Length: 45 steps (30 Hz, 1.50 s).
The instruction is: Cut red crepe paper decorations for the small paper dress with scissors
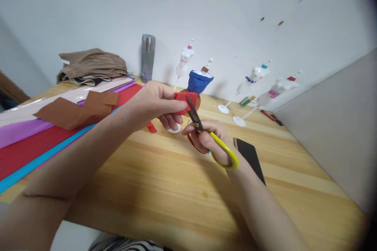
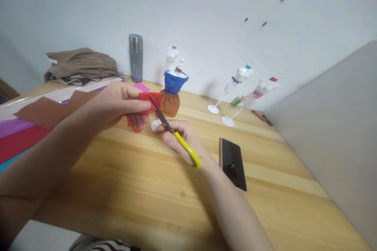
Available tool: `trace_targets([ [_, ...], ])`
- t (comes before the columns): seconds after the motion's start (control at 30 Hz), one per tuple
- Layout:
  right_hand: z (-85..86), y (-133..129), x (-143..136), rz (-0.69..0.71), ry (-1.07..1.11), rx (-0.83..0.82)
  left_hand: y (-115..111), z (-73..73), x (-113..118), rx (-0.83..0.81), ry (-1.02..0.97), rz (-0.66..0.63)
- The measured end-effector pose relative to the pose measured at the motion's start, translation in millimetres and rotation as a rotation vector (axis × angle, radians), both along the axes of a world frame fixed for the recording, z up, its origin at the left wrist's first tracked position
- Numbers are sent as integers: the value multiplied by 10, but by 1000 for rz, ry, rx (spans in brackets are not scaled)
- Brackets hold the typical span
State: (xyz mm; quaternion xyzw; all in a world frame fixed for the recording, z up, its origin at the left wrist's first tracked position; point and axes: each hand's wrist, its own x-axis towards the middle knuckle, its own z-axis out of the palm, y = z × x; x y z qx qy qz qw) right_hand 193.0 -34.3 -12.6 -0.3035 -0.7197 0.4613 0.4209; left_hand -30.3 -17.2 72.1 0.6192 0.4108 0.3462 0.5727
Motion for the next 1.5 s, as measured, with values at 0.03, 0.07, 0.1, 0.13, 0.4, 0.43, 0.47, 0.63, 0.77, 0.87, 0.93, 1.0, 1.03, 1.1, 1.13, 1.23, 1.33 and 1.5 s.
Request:
trace_targets([
  [0.03, 3, -4, 1, 0, -6, -4, -3, 0, -2, 1, -8, -3],
  [0.07, 6, -8, 3, 0, -7, -8, -6, -1, -5, 2, -14, -6],
  [0.1, 8, -12, 5, 1, -7, -12, -7, -2, -7, 4, -18, -8],
  [0.13, 11, -14, 6, 2, -5, -14, -8, -3, -8, 4, -20, -10],
  [0.4, 11, -5, 14, 5, -16, -13, 8, -3, -6, 3, 6, -3],
  [0.43, 13, -6, 12, 4, -16, -15, 7, -1, -5, 2, 6, -2],
  [0.47, 16, -8, 9, 1, -15, -16, 4, 1, -5, 2, 2, -6],
  [0.63, 24, -14, -8, -4, -10, -4, -13, 3, -2, 7, -24, -4],
  [0.77, 15, -11, -3, -1, -5, -10, -9, -8, 0, -7, -41, -4],
  [0.87, 11, -12, 4, 2, 2, -18, -9, -5, -3, -9, -58, -17],
  [0.93, 9, -14, 7, 6, 3, -20, -11, -1, -4, -9, -61, -22],
  [1.0, 7, -15, 11, 11, -5, -22, -12, -2, -2, -8, -54, -17],
  [1.03, 6, -15, 12, 11, -9, -23, -11, -6, 0, -9, -49, -12],
  [1.1, 6, -13, 12, 7, -13, -24, -5, -17, 5, -6, -46, -3],
  [1.13, 8, -12, 10, 6, -13, -25, -2, -23, 7, -4, -46, -1],
  [1.23, 25, -10, -4, -6, -2, -23, 5, -28, 7, -1, -45, -9],
  [1.33, 51, -13, -21, -11, 4, -19, 4, -13, 1, -1, -37, -9],
  [1.5, 70, -34, -35, -25, -17, -11, 3, -6, -1, -8, -13, 1],
])
